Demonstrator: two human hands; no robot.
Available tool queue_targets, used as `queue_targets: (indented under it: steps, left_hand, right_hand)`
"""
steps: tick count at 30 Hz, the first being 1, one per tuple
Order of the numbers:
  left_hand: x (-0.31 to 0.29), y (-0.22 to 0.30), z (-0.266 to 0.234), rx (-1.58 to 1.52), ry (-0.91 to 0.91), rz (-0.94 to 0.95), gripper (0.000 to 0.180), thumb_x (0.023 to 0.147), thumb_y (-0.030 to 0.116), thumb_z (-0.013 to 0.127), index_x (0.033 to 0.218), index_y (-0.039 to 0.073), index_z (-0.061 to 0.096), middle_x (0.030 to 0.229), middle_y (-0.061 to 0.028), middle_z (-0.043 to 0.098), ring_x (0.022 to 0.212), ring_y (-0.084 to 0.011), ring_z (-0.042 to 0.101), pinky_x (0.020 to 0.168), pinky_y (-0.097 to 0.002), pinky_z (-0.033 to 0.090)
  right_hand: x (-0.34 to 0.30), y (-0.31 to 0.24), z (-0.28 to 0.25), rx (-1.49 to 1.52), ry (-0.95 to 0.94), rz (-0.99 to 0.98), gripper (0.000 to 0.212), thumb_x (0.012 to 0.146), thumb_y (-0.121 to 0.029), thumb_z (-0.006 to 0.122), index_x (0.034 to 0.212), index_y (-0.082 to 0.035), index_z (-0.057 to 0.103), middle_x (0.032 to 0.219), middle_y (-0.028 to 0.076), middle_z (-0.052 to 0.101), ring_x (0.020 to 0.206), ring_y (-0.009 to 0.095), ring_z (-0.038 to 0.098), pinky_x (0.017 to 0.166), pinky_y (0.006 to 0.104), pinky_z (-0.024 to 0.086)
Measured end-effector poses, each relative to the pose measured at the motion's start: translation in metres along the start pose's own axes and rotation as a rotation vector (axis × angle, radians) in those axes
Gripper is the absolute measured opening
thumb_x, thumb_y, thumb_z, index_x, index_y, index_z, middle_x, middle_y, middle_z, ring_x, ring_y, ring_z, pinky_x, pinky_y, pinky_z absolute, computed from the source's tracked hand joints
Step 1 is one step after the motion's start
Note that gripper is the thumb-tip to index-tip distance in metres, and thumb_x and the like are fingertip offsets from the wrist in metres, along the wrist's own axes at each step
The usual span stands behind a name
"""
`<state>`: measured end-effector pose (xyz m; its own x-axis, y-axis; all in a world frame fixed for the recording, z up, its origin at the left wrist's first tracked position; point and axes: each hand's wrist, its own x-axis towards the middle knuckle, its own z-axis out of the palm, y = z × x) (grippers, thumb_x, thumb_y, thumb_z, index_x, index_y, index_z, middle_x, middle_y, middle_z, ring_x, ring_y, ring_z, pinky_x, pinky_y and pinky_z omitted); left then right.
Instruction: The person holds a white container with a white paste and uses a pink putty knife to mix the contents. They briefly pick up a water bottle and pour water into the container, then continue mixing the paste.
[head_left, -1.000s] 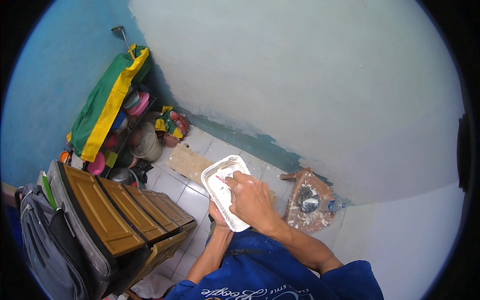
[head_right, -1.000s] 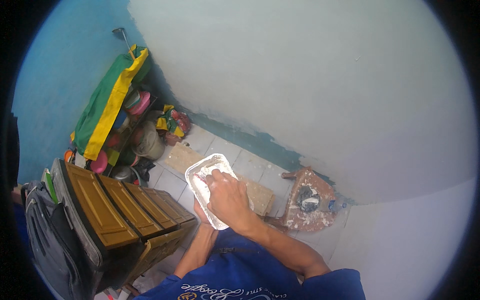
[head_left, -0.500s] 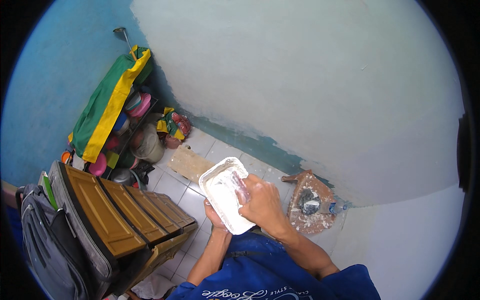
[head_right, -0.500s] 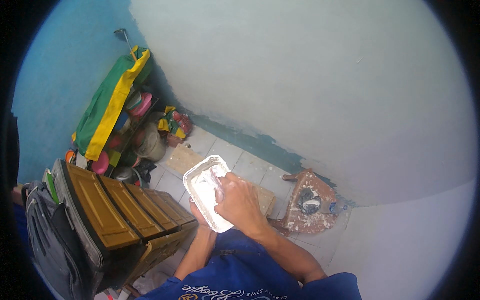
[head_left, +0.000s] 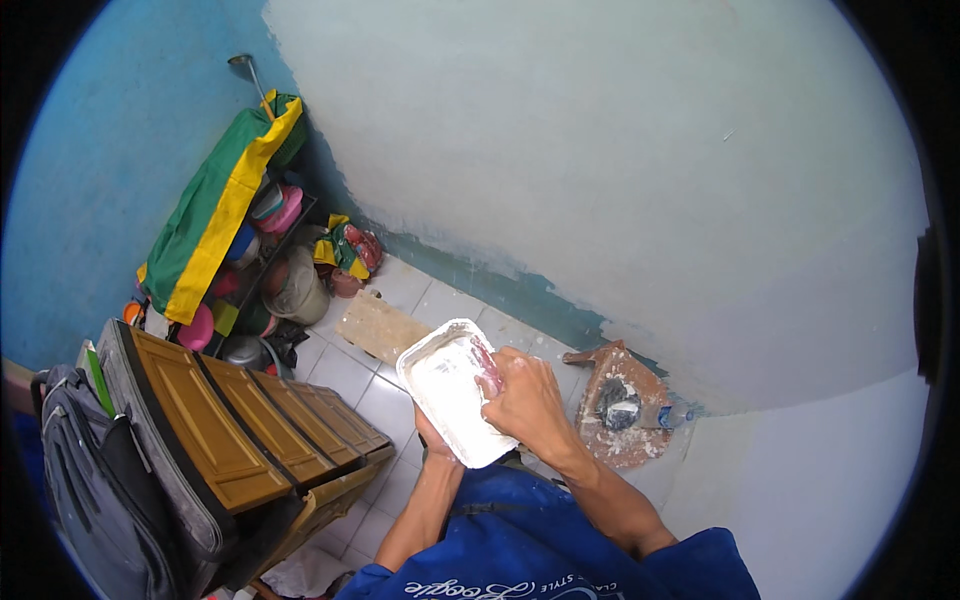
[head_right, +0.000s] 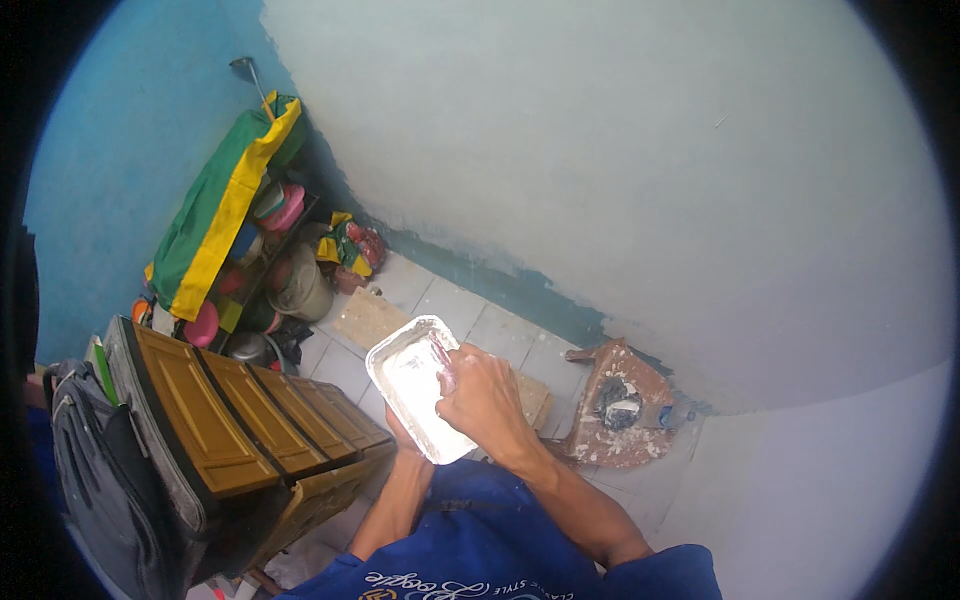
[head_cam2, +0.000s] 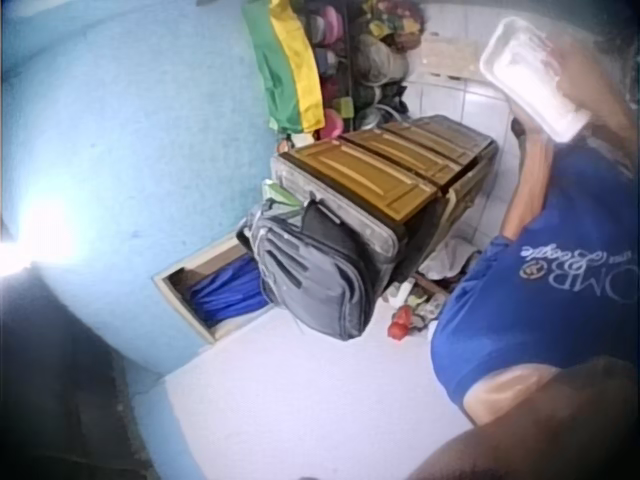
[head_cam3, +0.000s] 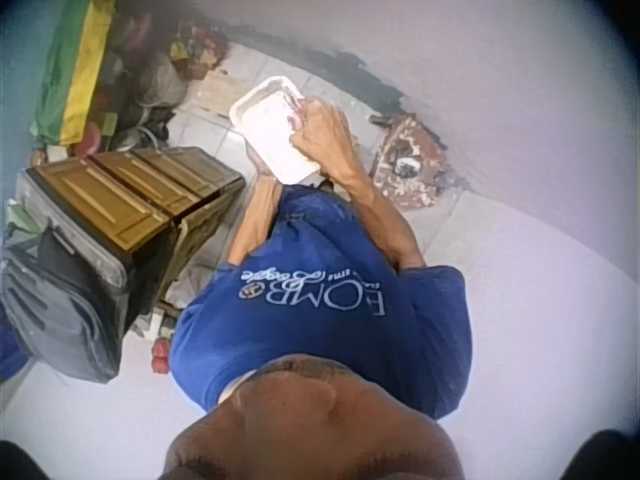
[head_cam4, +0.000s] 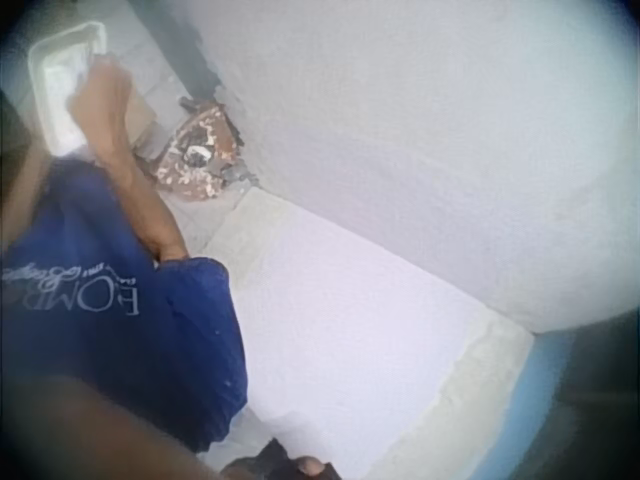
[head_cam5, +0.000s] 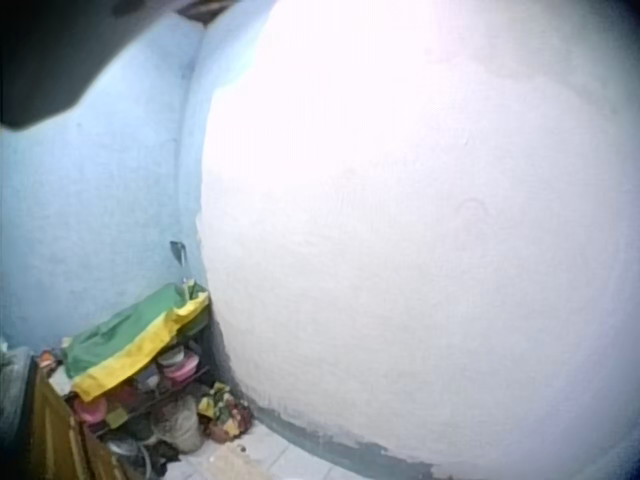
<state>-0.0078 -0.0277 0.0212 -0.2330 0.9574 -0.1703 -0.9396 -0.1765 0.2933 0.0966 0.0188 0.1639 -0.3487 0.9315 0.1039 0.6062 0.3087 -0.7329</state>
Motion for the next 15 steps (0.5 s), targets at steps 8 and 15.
queue_targets:
  steps: [8,15]
  left_hand:
    - [-0.002,-0.003,0.001,-0.029,0.002,-0.026,0.06,0.102,0.045,0.034,0.146,0.005,0.044,0.139,-0.0143,0.056,0.125,-0.0289,0.057,0.108,-0.0427,0.045]
    - [0.001,-0.006,0.002,-0.011,-0.036,-0.009,0.061,0.104,0.047,0.034,0.146,0.003,0.043,0.139,-0.0158,0.055,0.124,-0.0302,0.057,0.106,-0.043,0.046]
  right_hand:
    - [-0.002,0.002,0.002,0.02,-0.042,-0.004,0.02,0.073,-0.01,0.067,0.081,0.007,0.062,0.084,0.028,0.062,0.081,0.05,0.061,0.071,0.0514,0.047]
    - [-0.001,0.002,0.002,0.031,-0.044,-0.016,0.02,0.07,-0.008,0.067,0.08,0.008,0.061,0.085,0.028,0.063,0.079,0.05,0.06,0.07,0.0516,0.048]
